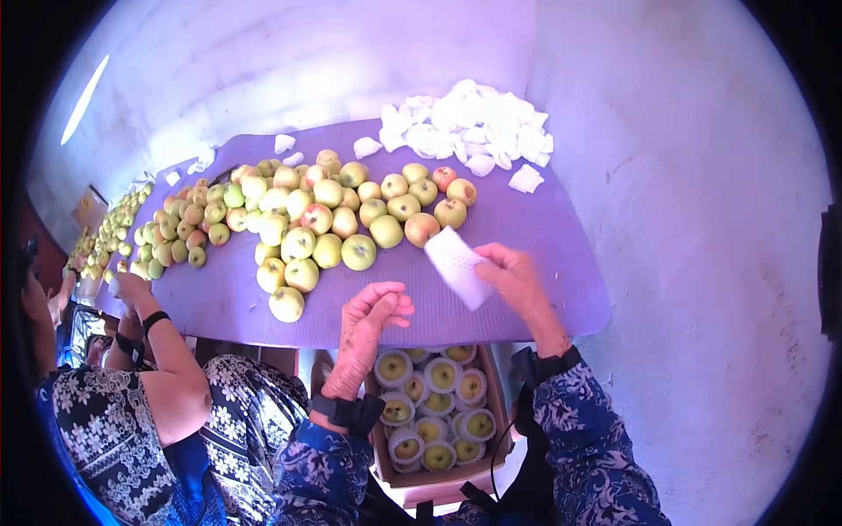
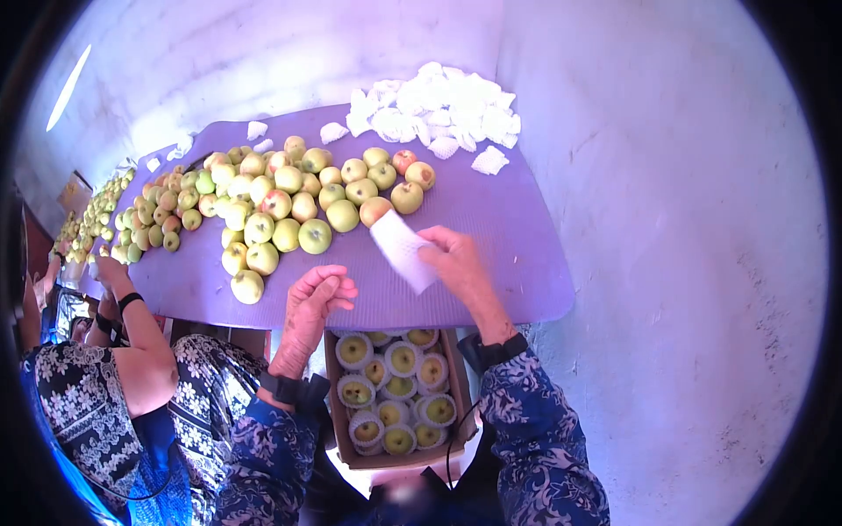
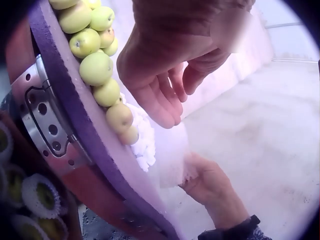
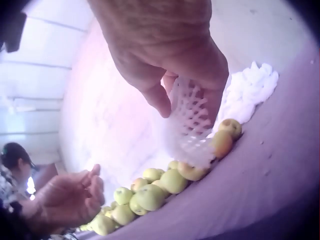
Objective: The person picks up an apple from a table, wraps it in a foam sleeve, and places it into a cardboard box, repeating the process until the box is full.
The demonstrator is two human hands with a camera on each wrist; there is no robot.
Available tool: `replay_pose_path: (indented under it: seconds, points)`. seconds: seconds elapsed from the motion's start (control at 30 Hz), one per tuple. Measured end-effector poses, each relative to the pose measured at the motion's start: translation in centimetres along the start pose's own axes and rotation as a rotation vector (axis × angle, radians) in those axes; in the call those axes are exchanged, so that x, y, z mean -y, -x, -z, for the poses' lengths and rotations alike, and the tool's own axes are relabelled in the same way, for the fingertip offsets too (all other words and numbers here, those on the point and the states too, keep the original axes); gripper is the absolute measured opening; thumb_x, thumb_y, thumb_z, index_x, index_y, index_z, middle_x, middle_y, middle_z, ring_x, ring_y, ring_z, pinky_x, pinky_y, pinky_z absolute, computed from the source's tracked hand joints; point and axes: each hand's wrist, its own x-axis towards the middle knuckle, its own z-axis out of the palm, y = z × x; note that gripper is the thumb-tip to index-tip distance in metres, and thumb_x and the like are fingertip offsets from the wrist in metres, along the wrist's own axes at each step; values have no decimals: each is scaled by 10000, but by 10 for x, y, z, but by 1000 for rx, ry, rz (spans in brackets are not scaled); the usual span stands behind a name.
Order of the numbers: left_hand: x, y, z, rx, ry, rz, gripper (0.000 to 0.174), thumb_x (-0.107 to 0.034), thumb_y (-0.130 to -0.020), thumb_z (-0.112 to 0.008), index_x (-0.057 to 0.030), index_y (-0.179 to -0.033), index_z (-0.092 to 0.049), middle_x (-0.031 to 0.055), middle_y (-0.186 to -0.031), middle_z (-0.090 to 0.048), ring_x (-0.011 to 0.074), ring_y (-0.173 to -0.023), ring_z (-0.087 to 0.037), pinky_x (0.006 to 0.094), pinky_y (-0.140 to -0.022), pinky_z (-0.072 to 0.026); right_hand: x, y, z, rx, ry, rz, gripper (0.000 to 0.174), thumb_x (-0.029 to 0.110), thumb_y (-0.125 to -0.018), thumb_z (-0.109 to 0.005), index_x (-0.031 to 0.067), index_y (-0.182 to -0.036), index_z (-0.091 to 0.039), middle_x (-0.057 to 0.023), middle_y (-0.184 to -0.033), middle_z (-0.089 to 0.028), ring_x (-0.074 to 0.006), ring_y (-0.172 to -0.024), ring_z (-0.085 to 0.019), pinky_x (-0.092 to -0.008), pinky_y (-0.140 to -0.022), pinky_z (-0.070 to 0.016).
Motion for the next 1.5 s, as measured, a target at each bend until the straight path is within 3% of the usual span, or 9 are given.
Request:
replay_pose_path:
  seconds: [0.2,0.4,0.6,0.77,1.0,1.17,1.27,1.37,1.5]
  points:
    - [-3,-3,-3,-108,44,-24,315,-191,-941,-578,-9,-1199,-586,87,-1057,-646,134,-902,-633,261,-701,-545,6,-2,-34,339,-200,-121,306,196,-860,-643,52,-1129,-649,29,-915,-649,-44,-757,-553,-216,-646,-429]
    - [12,-13,20,-233,14,-16,244,-183,-908,-626,-25,-1093,-608,51,-932,-673,97,-763,-634,227,-619,-529,14,-3,-50,411,-174,-208,365,199,-860,-651,48,-1189,-609,-9,-969,-637,-84,-853,-584,-246,-694,-477]
    - [3,-12,17,-418,-16,-151,120,-133,-892,-633,-61,-977,-589,30,-898,-657,84,-730,-621,221,-548,-529,9,-8,-56,311,-346,-295,625,129,-821,-698,36,-1364,-402,-114,-1028,-608,-186,-895,-615,-322,-772,-546]
    - [8,-9,8,-391,4,-243,117,-65,-867,-642,-74,-952,-562,8,-870,-617,79,-707,-592,215,-526,-515,4,-2,-69,250,-374,-261,626,85,-804,-695,37,-1357,-405,-70,-964,-605,-154,-889,-602,-287,-715,-513]
    - [-2,-6,3,-298,103,-86,211,-266,-962,-539,-67,-998,-601,4,-878,-622,85,-754,-595,233,-545,-515,-15,-17,-64,62,-311,-82,592,25,-782,-666,77,-1336,-463,-47,-955,-605,-103,-803,-563,-235,-667,-443]
    - [-3,-5,6,-234,94,-18,284,-312,-976,-513,-54,-1049,-606,26,-865,-630,101,-779,-614,239,-548,-528,2,-9,-63,113,-407,-120,574,-1,-792,-643,16,-1332,-448,-86,-966,-609,-146,-876,-589,-264,-778,-476]
    - [-7,-2,6,-200,194,24,214,-162,-955,-510,-33,-1104,-592,33,-868,-631,104,-806,-615,249,-608,-530,6,-6,-65,172,-413,-151,569,25,-801,-642,54,-1340,-460,-79,-1003,-609,-129,-879,-578,-250,-737,-467]
    - [10,-8,12,-351,-42,-123,351,32,-857,-486,-48,-1190,-564,30,-869,-632,121,-810,-612,261,-681,-514,3,-5,-71,302,-390,-127,549,51,-811,-642,55,-1333,-470,-82,-1034,-607,-134,-906,-581,-259,-744,-473]
    - [4,-7,22,-266,-290,-190,409,111,-732,-492,-61,-1073,-638,32,-826,-631,139,-789,-606,296,-691,-487,-6,-9,-72,409,-55,-66,533,77,-825,-639,21,-1323,-458,-80,-1065,-609,-155,-936,-593,-280,-819,-482]
